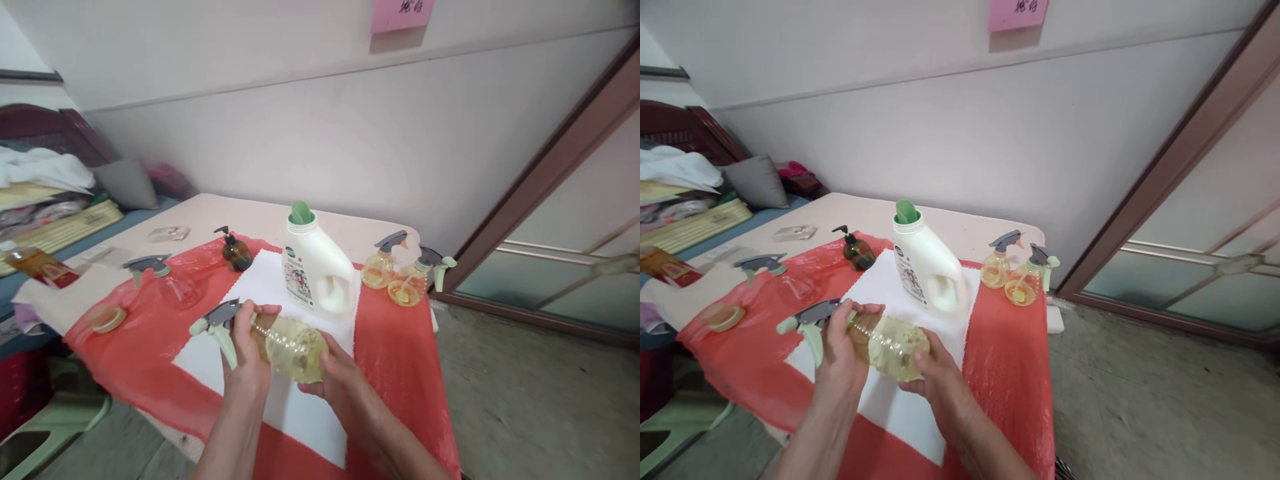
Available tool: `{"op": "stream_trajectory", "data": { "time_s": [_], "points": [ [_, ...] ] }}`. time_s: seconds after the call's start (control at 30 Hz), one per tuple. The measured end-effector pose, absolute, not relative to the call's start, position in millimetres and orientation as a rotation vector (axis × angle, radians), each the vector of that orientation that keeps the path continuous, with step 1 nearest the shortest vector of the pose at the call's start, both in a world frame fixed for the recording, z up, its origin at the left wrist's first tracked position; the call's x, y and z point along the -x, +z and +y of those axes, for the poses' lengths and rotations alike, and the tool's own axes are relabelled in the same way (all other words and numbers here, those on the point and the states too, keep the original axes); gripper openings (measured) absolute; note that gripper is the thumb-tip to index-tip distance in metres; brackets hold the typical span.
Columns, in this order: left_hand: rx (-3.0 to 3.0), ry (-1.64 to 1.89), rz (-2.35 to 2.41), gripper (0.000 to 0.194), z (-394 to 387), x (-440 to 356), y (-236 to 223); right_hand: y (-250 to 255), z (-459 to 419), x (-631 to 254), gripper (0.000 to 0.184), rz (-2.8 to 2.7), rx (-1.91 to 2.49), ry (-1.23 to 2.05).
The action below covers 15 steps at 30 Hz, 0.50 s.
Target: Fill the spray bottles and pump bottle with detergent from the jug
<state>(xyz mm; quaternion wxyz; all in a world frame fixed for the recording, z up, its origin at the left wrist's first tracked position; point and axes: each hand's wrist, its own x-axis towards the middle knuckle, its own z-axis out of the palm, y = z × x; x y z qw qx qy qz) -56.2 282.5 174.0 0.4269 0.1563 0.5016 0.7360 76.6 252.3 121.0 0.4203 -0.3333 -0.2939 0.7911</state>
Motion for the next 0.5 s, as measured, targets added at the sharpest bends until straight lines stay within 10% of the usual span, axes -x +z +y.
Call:
{"op": "stream_trajectory", "data": {
  "time_s": [0.33, 0.5],
  "points": [
    [-0.525, 1.784, 1.317, 0.022, 283, 59, 176, 122, 252, -82, 0.064, -0.987, 0.87, 1.847],
    [-0.893, 1.627, 1.571, 0.028, 270, 34, 176, 119, 243, -82, 0.088, -1.74, 1.268, 0.798]
  ]
}}
